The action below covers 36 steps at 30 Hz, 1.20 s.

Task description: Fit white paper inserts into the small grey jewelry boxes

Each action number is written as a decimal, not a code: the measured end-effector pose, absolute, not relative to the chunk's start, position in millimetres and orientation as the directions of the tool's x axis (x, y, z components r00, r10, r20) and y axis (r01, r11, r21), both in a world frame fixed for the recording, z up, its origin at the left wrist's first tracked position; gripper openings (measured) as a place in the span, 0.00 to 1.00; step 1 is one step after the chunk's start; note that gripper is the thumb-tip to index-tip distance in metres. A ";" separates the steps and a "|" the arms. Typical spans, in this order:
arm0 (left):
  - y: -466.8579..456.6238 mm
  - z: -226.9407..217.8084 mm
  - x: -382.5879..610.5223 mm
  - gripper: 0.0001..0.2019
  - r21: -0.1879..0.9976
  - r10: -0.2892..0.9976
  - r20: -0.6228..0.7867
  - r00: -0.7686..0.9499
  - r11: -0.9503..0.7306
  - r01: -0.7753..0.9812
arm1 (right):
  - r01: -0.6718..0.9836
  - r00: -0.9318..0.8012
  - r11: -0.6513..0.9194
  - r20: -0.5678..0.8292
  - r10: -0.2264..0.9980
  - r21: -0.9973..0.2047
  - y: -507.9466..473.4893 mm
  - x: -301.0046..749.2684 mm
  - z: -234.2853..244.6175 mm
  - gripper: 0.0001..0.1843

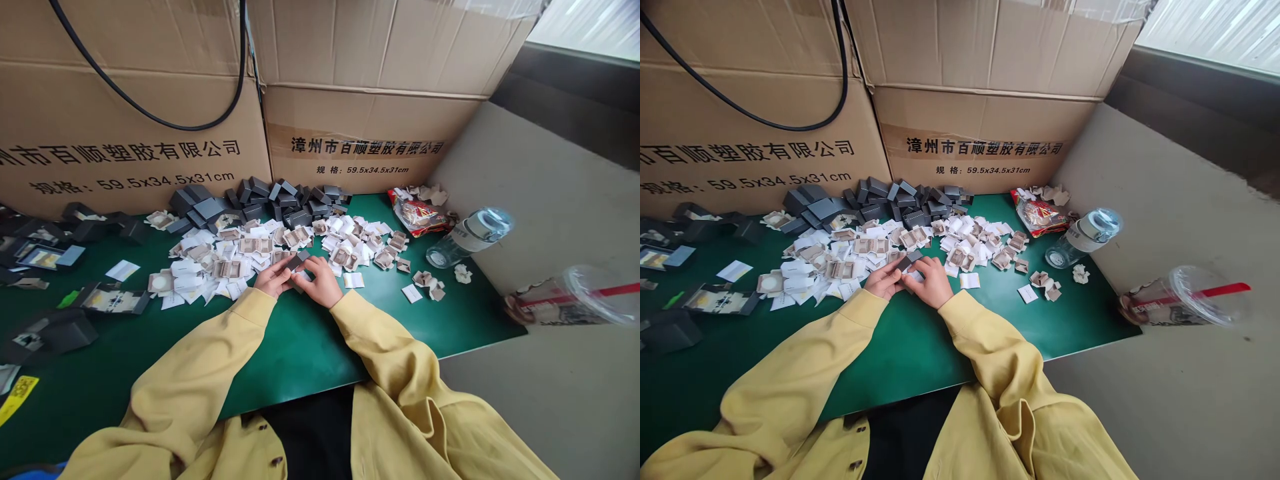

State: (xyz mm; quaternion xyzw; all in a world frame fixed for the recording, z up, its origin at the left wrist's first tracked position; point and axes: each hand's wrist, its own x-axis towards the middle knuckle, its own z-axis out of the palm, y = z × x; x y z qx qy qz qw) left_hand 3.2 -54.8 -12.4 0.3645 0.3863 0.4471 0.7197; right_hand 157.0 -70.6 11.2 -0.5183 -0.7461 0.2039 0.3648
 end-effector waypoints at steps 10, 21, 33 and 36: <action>-53.1 -10.1 1.3 0.28 0.854 0.904 -0.238 0.355 0.369 -0.366 | 0.701 -0.307 0.422 0.290 0.906 -0.576 -70.4 159.5 8.4 0.12; -55.6 -9.8 1.7 0.30 0.887 0.909 -0.210 0.360 0.333 -0.321 | 0.616 -0.235 0.400 0.327 0.916 -0.678 -70.4 153.8 0.4 0.07; -53.6 -11.7 0.8 0.28 0.880 0.914 -0.205 0.350 0.328 -0.343 | 0.637 -0.159 0.373 0.359 0.920 -0.674 -74.3 149.9 3.3 0.07; -53.9 -11.3 0.5 0.28 0.879 0.914 -0.200 0.353 0.326 -0.348 | 0.644 -0.154 0.368 0.357 0.921 -0.671 -74.5 149.9 2.9 0.07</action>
